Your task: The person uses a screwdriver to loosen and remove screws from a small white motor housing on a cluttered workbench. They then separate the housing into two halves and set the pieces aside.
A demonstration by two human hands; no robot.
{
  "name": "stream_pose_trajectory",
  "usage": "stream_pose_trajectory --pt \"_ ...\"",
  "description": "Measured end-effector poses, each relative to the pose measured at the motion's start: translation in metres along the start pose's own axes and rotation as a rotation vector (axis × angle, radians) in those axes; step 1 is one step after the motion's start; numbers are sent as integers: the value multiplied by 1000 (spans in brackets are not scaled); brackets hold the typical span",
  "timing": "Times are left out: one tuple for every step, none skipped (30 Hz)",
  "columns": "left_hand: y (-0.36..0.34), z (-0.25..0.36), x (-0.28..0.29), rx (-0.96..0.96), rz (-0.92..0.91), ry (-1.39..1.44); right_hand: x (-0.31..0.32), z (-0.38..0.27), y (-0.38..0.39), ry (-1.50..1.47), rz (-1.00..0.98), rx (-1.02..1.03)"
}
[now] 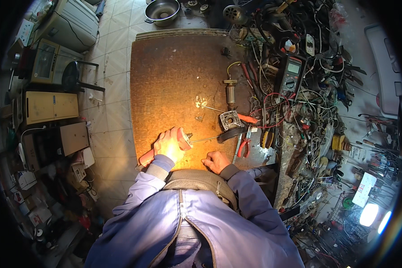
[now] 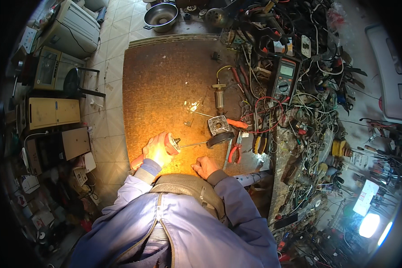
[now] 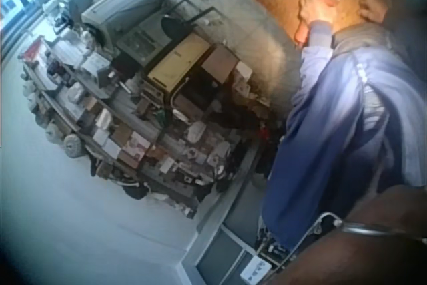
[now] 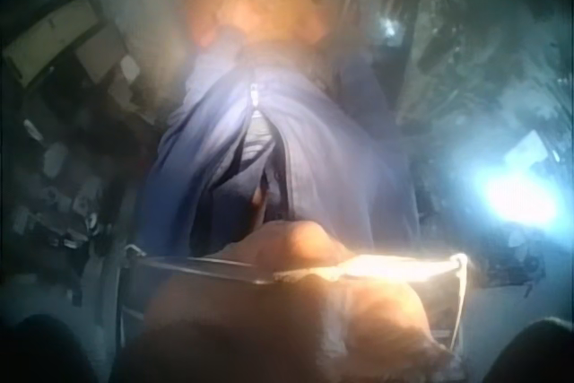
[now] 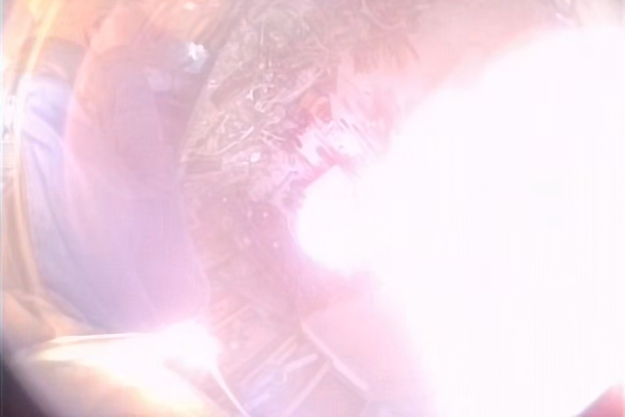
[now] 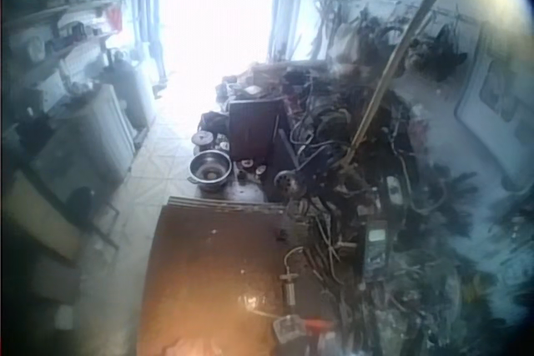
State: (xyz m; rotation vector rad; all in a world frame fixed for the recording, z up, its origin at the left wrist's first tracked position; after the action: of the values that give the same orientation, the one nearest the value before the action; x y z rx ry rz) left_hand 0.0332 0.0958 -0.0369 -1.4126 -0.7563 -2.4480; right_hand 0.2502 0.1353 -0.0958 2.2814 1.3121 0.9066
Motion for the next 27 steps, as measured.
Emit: stream_pose_trajectory --pt "0 1 1 -7 0 8 0 2 0 8 -1 -3" --pt "0 1 1 -2 1 5 -2 4 0 16 -3 -4" --pt "0 1 2 2 1 1 -2 5 0 24 -5 -7" --pt "-1 1 2 6 1 -2 -1 3 0 21 9 18" --pt "0 1 1 9 0 4 1 -1 1 19 21 41" --pt "-1 0 1 12 -2 10 3 -6 2 17 33 64" --pt "-1 -1 1 16 -4 16 8 -11 7 21 73 78" --pt "-1 0 0 14 -8 7 20 -26 16 31 112 95" --pt "-1 -1 -2 12 -13 -2 30 -39 23 39 150 112" --pt "-1 -1 -3 12 -18 -12 51 -50 31 121 339 140" --pt "0 -1 -1 14 -12 -8 69 -60 45 203 532 167" --pt "0 -1 1 18 -11 -5 89 -75 60 283 720 190" --pt "1 0 3 23 -9 -2 107 -93 69 352 826 195" --pt "0 3 4 15 -16 -6 127 -109 74 422 946 194" --pt "0 3 5 17 -21 -13 137 -105 66 441 979 109" --pt "-1 3 4 18 -26 -20 141 -95 56 410 957 49" --pt "0 1 4 20 -22 -16 141 -84 42 381 926 -3" --pt "0 1 3 13 -22 -13 140 -72 31 351 902 -62" --pt "-1 0 2 5 -22 -11 139 -60 20 313 862 -122" --pt "-1 0 1 8 -23 -13 139 -57 16 271 837 -146" --pt "-1 1 1 11 -25 -16 138 -54 12 229 813 -170" --pt "-1 1 1 13 -26 -18 137 -51 9 187 788 -194" --pt "0 0 1 17 -27 -17 137 -49 8 181 795 -169" --pt "0 0 1 21 -27 -15 136 -45 6 174 802 -143" --pt "0 -1 1 26 -26 -14 136 -43 6 167 809 -118" --pt "0 -1 0 24 -29 -17 135 -44 8 150 820 -95" --pt "-1 -1 -1 23 -31 -19 133 -44 12 134 831 -73"
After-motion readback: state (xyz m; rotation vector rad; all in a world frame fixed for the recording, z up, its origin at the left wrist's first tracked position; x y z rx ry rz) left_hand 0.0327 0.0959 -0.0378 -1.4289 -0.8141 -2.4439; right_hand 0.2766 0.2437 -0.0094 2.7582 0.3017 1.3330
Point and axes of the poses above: each hand's wrist, its own y-axis away from the middle knuckle, its own x-axis out of the back of the hand, z = x × y, the point moved 8 cm from there along -y, towards the middle knuckle, and after that the axes turned 4 degrees about z, right-handed, at the moved point
